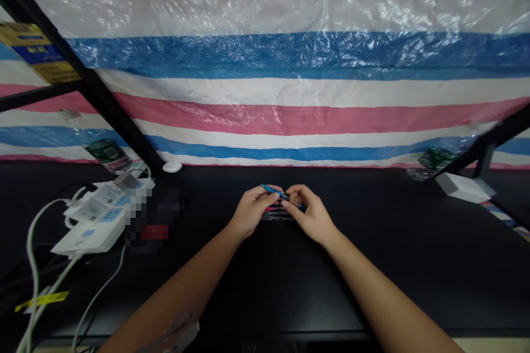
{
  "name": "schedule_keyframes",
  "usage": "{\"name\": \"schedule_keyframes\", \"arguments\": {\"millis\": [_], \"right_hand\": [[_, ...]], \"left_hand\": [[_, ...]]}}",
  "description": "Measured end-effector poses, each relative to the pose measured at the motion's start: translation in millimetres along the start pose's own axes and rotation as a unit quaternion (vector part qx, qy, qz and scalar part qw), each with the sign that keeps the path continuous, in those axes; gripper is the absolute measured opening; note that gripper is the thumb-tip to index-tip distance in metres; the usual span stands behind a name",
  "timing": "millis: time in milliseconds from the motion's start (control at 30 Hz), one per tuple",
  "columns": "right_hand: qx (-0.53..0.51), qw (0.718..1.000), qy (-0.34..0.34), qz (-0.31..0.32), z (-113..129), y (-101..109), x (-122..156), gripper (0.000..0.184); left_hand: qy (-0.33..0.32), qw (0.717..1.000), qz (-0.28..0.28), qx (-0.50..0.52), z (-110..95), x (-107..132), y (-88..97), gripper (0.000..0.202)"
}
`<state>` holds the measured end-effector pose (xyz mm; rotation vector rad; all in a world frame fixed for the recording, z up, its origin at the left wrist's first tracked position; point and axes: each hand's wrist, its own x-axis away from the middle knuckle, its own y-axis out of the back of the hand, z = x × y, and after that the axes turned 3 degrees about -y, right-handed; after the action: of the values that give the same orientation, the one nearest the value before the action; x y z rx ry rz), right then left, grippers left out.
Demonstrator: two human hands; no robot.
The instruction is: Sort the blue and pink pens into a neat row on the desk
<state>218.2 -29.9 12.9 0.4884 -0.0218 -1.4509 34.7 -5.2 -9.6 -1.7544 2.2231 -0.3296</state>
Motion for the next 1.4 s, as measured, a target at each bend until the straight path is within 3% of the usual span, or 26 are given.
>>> {"name": "schedule_keyframes", "arguments": {"millis": [167,333,467,600,767,867,967,1100,1233,1300,1400], "right_hand": [[-0.019,0.998,-0.047,0.048,2,1,2,0.039],[-0.056,0.995,-0.056,0.057,4,1,1,0.031],[-0.052,0.991,-0.086,0.092,6,2,0,0.052],[-0.097,0.99,-0.083,0.062,5,1,0,0.037],[-0.089,0.983,-0.123,0.101,2,1,0,0.053],[-0.12,0.984,-0.105,0.077,4,3,0,0.037],[-0.142,0.981,-0.106,0.079,7,3,-1,0.033],[-0.219,0.955,-0.155,0.13,6,1,-2,0.037],[-0.303,0.925,-0.192,0.127,6,5,-4,0.027],[-0.389,0.888,-0.211,0.126,8,10,-6,0.031],[-0.528,0.805,-0.228,0.144,11,19,-7,0.041]], "left_hand": [[0.001,1.0,0.013,0.005,-2,1,-0.6,0.024],[-0.002,1.0,0.017,-0.006,-1,2,-0.8,0.022],[0.013,1.0,0.022,0.011,-1,2,-0.6,0.024],[0.004,1.0,0.013,-0.007,-3,2,-0.8,0.024],[0.014,1.0,0.02,0.013,-4,2,-1.9,0.027],[0.003,1.0,0.012,0.007,-4,2,-1.5,0.026],[-0.003,1.0,0.01,0.006,-4,1,-1.0,0.024],[-0.003,1.0,0.022,0.022,-7,2,-2.5,0.022],[-0.006,0.999,0.007,0.045,-8,2,-4.0,0.023],[-0.012,0.997,-0.02,0.067,-7,1,-3.7,0.026],[-0.019,0.993,-0.049,0.11,-6,0,-2.8,0.028]]}}
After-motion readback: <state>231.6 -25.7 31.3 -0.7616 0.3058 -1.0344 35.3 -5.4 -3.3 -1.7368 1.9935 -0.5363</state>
